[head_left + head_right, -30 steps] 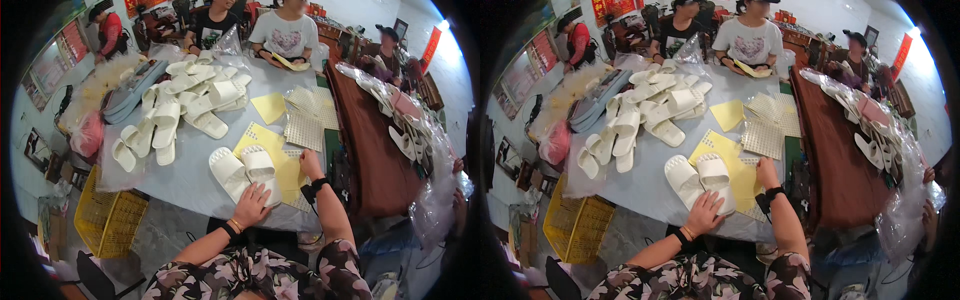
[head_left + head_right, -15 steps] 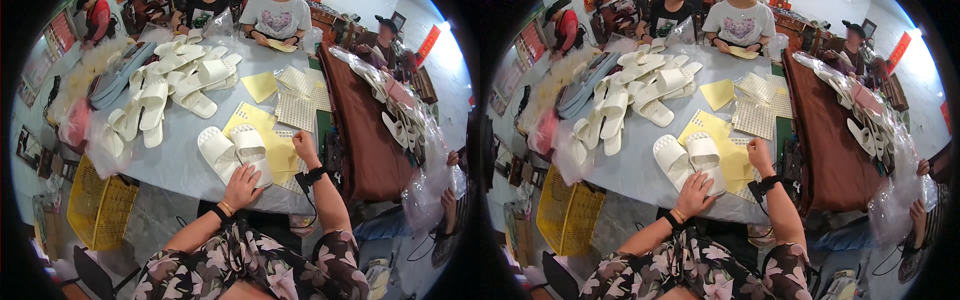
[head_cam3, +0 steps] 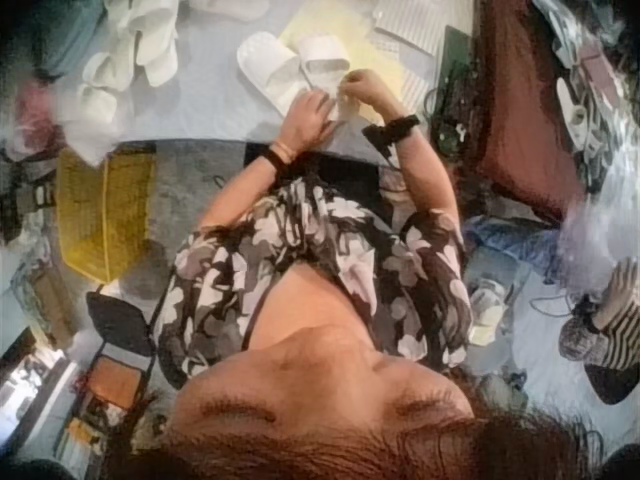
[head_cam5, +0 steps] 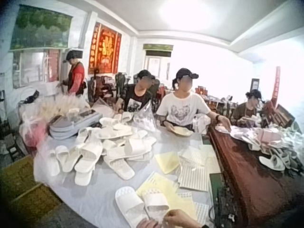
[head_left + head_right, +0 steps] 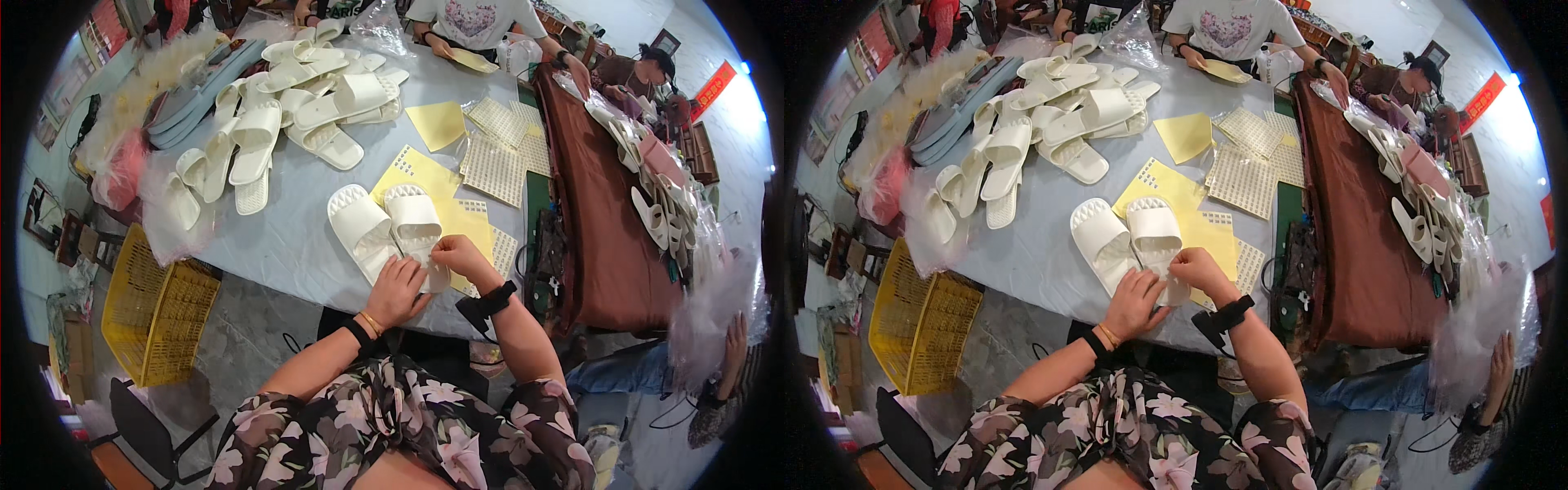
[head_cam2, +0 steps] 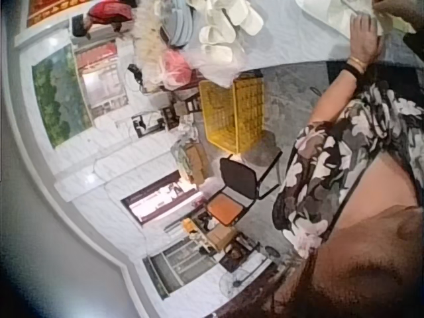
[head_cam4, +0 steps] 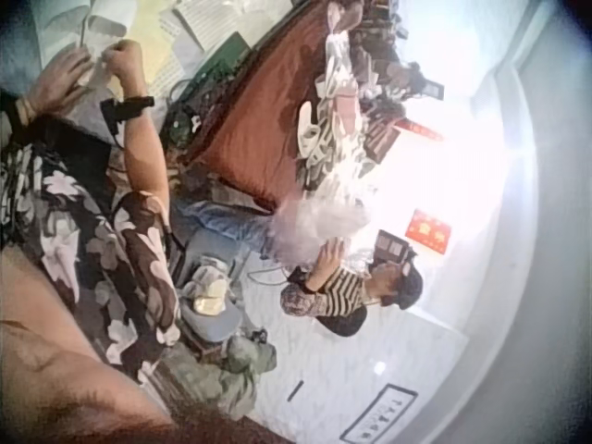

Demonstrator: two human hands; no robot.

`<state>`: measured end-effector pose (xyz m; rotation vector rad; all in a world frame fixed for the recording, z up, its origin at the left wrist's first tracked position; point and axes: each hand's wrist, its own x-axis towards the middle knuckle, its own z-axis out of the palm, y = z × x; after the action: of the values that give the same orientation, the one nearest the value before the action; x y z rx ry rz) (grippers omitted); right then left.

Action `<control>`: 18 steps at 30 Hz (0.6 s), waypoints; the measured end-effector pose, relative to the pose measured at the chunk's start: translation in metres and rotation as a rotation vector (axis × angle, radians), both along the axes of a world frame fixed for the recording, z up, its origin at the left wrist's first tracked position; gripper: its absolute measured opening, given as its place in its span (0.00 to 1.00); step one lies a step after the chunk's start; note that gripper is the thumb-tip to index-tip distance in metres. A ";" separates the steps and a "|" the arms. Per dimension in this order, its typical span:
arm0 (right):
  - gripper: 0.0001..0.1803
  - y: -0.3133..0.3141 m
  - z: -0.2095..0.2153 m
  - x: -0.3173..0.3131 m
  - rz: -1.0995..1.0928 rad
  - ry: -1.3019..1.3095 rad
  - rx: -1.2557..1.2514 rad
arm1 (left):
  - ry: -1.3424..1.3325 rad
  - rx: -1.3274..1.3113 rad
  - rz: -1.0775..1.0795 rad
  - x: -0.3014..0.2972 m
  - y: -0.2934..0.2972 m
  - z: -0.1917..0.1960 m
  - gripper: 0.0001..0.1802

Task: Assembling and inspecting components for white slippers in a manufacturing setting.

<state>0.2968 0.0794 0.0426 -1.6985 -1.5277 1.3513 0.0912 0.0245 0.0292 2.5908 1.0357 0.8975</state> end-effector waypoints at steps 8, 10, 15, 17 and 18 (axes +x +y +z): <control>0.11 0.007 -0.005 -0.012 0.024 -0.109 0.083 | -0.030 0.027 0.009 0.000 0.001 -0.001 0.27; 0.11 0.008 -0.006 -0.013 0.017 -0.129 0.092 | -0.035 0.032 0.009 0.000 0.001 -0.001 0.27; 0.12 0.007 -0.006 -0.014 -0.016 -0.171 0.115 | -0.036 0.049 0.014 0.000 0.001 -0.001 0.27; 0.11 0.006 -0.003 -0.016 -0.017 -0.181 0.139 | -0.037 0.046 0.014 -0.001 0.001 -0.001 0.27; 0.11 0.005 -0.001 -0.017 -0.028 -0.190 0.147 | -0.037 0.045 0.013 -0.001 0.001 -0.001 0.27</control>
<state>0.2799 0.0840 0.0412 -1.7887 -1.6568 1.0603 0.0907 0.0259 0.0281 2.5963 1.0359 0.9792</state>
